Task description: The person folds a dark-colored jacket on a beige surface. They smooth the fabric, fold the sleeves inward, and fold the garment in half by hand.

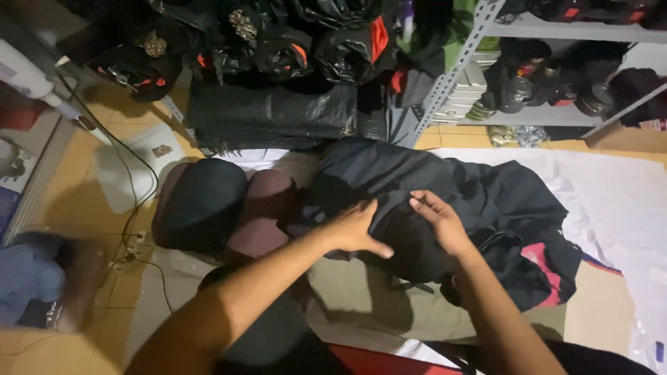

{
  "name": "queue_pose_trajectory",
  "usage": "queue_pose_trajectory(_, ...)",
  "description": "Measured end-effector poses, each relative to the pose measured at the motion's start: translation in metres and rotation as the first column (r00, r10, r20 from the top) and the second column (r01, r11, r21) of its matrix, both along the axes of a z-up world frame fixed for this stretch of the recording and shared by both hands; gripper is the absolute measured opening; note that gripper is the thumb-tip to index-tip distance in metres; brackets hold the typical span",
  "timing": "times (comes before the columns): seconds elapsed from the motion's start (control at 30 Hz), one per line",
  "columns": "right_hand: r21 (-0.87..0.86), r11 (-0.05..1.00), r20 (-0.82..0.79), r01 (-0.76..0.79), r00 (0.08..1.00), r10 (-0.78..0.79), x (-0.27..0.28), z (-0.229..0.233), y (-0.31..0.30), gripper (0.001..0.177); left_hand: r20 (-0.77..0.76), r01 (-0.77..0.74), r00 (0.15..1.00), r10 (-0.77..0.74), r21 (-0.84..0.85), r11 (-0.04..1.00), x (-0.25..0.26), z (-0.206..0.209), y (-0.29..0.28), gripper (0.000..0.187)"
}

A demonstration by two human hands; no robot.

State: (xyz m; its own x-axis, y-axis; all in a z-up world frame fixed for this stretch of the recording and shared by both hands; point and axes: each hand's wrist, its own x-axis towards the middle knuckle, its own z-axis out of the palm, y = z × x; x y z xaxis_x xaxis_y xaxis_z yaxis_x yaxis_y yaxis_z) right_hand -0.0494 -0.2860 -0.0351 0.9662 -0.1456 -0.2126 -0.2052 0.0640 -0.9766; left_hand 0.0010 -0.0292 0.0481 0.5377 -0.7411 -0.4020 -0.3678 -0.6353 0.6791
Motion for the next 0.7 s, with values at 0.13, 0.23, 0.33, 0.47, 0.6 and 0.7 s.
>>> queue_pose_trajectory(0.13,-0.125,0.989,-0.001,-0.08,0.997,0.081,-0.024,0.027,0.0,0.029,0.0,-0.237,0.97,0.243,-0.225,0.945,-0.009,-0.053,-0.035,0.069)
queue_pose_trajectory(0.23,-0.2,0.968,0.108,-0.154,0.978,0.178,-0.045,0.041,0.01,0.087,-0.122,-0.494,0.867,0.482,-0.33,0.805,0.001,-0.083,-0.046,0.052)
queue_pose_trajectory(0.33,-0.558,0.799,0.048,-0.225,0.952,0.302,-0.066,0.07,0.035,0.117,-0.278,-0.648,0.757,0.591,-0.426,0.631,0.013,-0.109,-0.037,0.051)
queue_pose_trajectory(0.47,-0.807,0.519,-0.164,-0.282,0.951,0.262,-0.067,-0.001,0.013,0.075,-0.653,-0.831,0.538,0.532,-0.517,0.206,0.037,-0.095,-0.004,0.025)
queue_pose_trajectory(0.6,-0.866,0.293,-0.362,-0.405,0.913,0.191,-0.09,-0.058,-0.001,0.068,-0.737,-0.87,0.355,0.575,-0.486,-0.086,0.069,-0.073,0.039,0.019)
queue_pose_trajectory(0.7,-0.627,0.025,-0.73,-0.779,0.597,0.333,-0.122,-0.169,-0.031,0.037,-0.692,-0.866,0.341,0.636,-0.494,-0.074,0.076,-0.071,0.058,0.02)
